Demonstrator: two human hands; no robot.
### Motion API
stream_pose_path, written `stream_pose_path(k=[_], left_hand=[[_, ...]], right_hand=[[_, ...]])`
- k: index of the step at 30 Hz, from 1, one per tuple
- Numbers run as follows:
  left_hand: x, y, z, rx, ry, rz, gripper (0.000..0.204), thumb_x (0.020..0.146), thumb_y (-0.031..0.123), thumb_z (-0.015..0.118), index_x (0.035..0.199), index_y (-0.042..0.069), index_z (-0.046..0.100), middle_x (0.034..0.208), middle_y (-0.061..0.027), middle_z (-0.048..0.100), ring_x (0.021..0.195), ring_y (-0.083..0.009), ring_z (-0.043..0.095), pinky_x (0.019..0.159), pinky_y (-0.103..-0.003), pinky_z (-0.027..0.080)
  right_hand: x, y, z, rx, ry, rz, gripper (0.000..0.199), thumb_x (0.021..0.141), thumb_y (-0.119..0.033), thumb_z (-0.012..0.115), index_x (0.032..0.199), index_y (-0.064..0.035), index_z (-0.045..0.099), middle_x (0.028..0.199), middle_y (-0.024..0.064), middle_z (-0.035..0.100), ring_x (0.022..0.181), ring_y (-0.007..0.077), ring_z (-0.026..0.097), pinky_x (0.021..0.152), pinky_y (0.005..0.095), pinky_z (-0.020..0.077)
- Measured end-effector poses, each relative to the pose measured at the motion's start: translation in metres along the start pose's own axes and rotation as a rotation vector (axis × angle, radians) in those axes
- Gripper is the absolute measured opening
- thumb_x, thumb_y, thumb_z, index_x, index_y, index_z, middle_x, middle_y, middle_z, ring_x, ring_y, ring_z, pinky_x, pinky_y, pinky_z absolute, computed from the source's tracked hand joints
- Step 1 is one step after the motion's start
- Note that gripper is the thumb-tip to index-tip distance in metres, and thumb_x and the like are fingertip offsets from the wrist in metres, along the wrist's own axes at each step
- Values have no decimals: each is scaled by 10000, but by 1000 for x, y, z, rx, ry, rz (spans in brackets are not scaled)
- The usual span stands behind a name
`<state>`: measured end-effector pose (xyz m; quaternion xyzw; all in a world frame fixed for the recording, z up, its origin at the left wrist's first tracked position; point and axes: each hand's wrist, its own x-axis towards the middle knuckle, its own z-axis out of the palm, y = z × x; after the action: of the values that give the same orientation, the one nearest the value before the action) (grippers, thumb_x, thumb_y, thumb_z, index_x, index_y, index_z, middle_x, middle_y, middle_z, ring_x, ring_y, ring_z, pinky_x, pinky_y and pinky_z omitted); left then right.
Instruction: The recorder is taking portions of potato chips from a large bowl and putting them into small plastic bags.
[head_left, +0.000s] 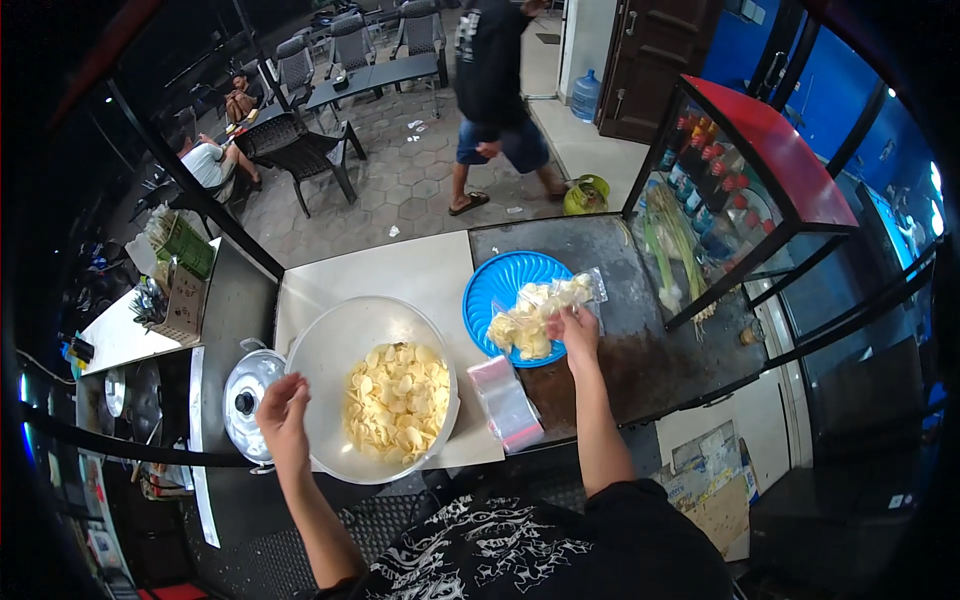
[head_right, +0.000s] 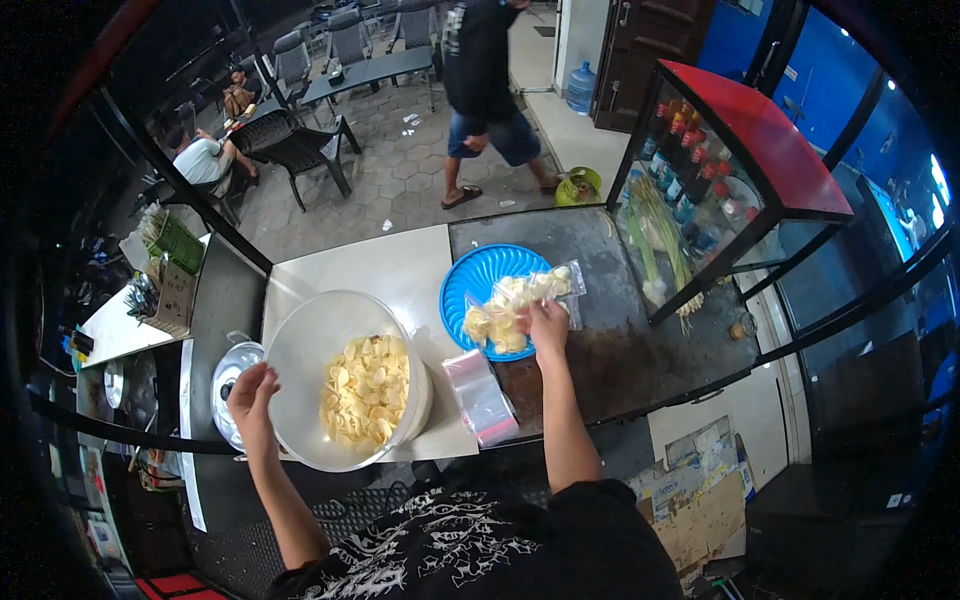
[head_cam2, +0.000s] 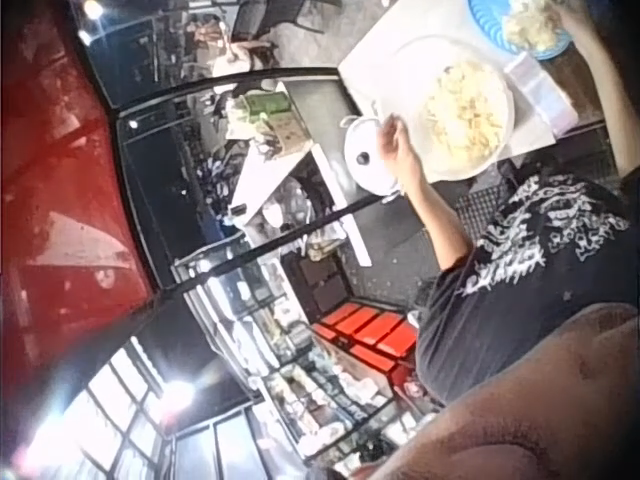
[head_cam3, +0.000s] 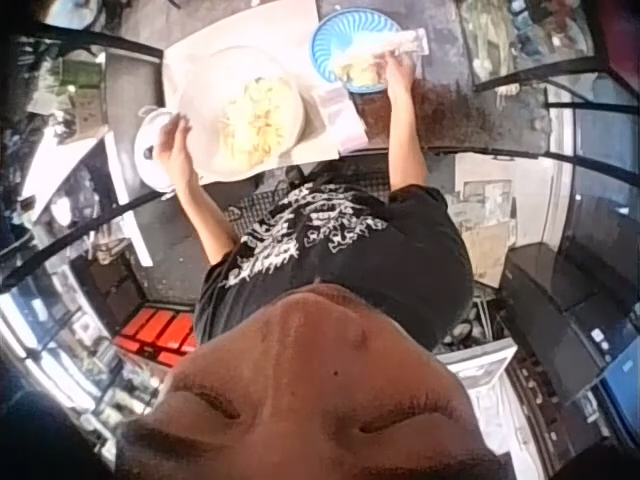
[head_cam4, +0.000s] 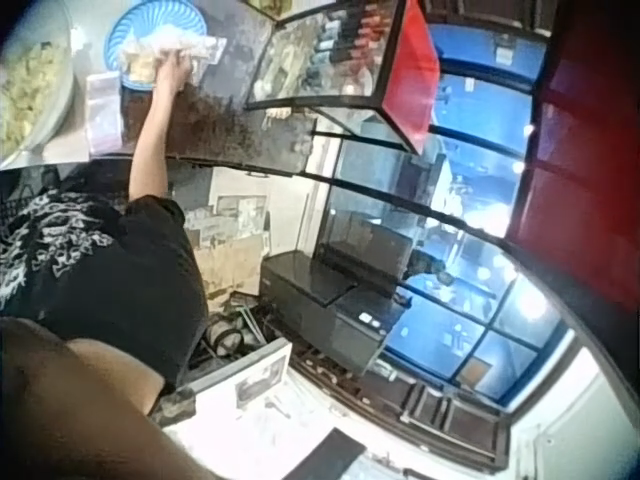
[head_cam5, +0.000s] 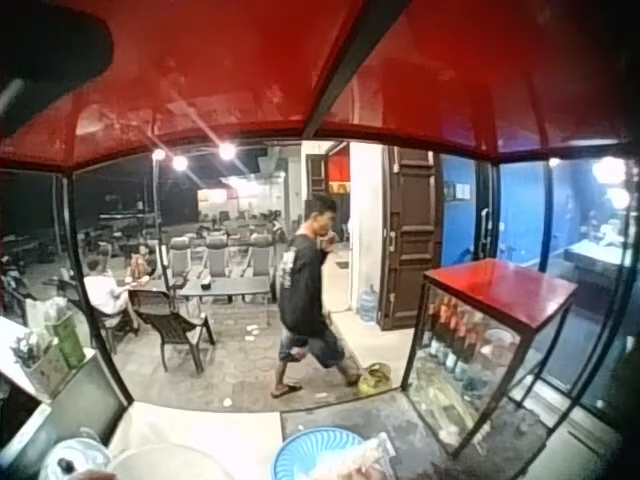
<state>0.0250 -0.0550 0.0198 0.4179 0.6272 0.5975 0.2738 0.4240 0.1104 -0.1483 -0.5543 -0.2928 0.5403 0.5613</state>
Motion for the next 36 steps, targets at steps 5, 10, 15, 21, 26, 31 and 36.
stream_pose_path(k=[5, 10, 15, 21, 26, 31, 36], left_hand=[[-16, -9, -49, -9, 221, 34, 145, 859, 16, 631, 1000, -17, 643, 887, -43, 657, 781, -92, 613, 698, -222, 484], [-24, -27, -63, 19, 217, -49, 146, 863, 20, 626, 995, -41, 633, 872, -54, 647, 783, -94, 601, 696, -215, 475], [-32, -48, -75, 40, 197, -51, 148, 863, 19, 621, 994, -51, 626, 883, -57, 639, 793, -94, 591, 710, -210, 466], [-34, -69, -77, 112, 62, -78, 144, 826, -16, 635, 964, -53, 617, 868, -59, 636, 782, -98, 597, 704, -221, 479], [-30, -83, -88, 67, 30, -7, 120, 835, -5, 644, 945, -48, 624, 829, -51, 641, 753, -87, 597, 696, -208, 466], [-29, -96, -110, -79, -24, -18, 74, 860, -11, 625, 926, -45, 629, 815, -37, 645, 755, -82, 598, 703, -199, 463], [-32, -111, -145, -147, -18, -43, 67, 860, -6, 626, 919, -38, 632, 820, -36, 646, 749, -82, 596, 701, -199, 465]], right_hand=[[51, -19, 47, -209, -145, -61, 187, 931, -179, 521, 870, -6, 558, 744, 121, 639, 546, 149, 600, 442, 282, 463], [96, 36, 32, -718, -113, -82, 204, 838, -182, 585, 766, 8, 596, 650, 119, 636, 455, 167, 567, 406, 297, 442], [56, 54, -1, -477, 225, -444, 152, 823, -119, 605, 757, 16, 624, 622, 62, 617, 545, 140, 588, 504, 297, 460], [-107, 107, -36, -807, 199, -279, 261, 746, -196, 725, 609, -8, 607, 580, 122, 612, 561, 198, 604, 574, 353, 475], [-177, 139, -12, -933, 361, 99, 355, 691, -348, 765, 674, -11, 653, 724, 198, 656, 724, 359, 649, 683, 443, 501], [-174, 155, 6, -813, 642, -38, 373, 646, -296, 801, 820, -24, 613, 842, 180, 658, 841, 361, 636, 754, 431, 494], [-183, 182, -12, -842, 545, -114, 318, 628, -248, 814, 744, -15, 631, 721, 136, 656, 687, 268, 644, 663, 366, 499]])
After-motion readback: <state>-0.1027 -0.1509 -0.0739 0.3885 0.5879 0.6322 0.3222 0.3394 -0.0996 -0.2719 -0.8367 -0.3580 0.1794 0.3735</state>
